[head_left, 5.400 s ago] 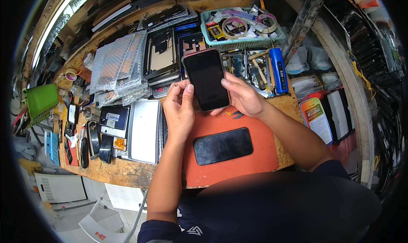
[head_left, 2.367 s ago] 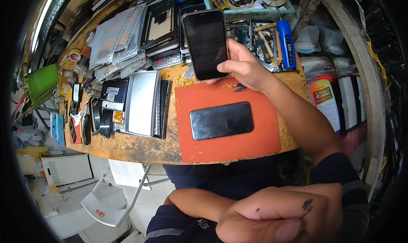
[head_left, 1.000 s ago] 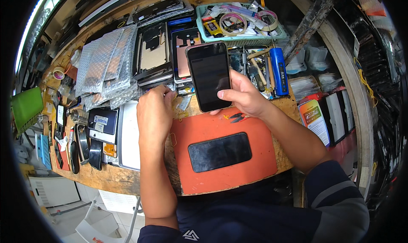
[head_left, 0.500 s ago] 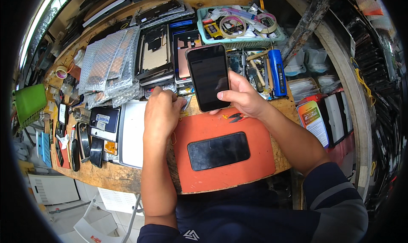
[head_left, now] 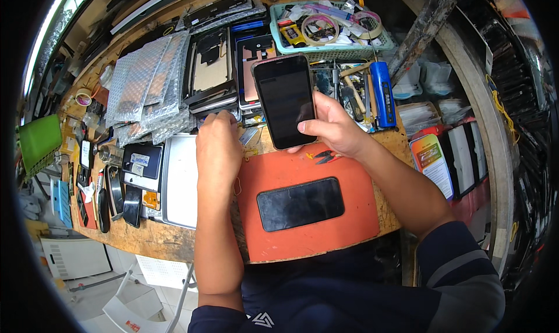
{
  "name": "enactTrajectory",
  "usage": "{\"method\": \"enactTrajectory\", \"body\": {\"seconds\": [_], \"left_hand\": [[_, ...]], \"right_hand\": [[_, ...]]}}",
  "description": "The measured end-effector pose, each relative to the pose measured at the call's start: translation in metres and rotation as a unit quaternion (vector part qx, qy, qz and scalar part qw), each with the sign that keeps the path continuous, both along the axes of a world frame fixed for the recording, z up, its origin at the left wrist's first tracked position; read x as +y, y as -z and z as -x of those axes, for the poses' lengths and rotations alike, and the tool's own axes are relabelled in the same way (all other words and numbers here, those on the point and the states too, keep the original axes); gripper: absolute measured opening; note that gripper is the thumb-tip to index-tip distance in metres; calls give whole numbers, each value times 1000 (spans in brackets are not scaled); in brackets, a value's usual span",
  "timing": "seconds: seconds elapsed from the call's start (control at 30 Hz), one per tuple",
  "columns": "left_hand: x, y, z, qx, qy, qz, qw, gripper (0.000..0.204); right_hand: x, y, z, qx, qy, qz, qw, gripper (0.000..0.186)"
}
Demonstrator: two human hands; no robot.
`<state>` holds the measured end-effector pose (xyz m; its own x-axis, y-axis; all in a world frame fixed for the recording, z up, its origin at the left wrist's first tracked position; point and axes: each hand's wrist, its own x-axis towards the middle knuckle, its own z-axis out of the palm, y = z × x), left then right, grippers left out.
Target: The person disassembles a smartphone, removes the battery, and inspects it. They then move to a different area to connect a cable to a device before returning to the workbench to continue handling the phone and battery.
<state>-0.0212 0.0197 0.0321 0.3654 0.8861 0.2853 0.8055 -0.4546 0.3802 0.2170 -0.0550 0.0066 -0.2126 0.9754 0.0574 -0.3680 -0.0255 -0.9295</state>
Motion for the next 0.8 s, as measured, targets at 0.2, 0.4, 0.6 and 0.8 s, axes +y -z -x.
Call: {"method": "enactTrajectory", "body": {"seconds": [0.2, 0.4, 0.6, 0.8], "left_hand": [[0, 7, -4, -4, -16, 15, 1000, 20], [-1, 2, -4, 1, -2, 18, 1000, 24], [2, 8, -6, 22, -23, 15, 999, 18], [4, 7, -4, -33, -13, -108, 994, 11]], "right_hand": [[1, 1, 2, 1, 6, 0, 1000, 51], [0, 1, -1, -4, 5, 2, 1000, 52], [-1, 0, -1, -3, 1, 0, 1000, 51], [-2, -1, 2, -6, 17, -1, 1000, 51]]}}
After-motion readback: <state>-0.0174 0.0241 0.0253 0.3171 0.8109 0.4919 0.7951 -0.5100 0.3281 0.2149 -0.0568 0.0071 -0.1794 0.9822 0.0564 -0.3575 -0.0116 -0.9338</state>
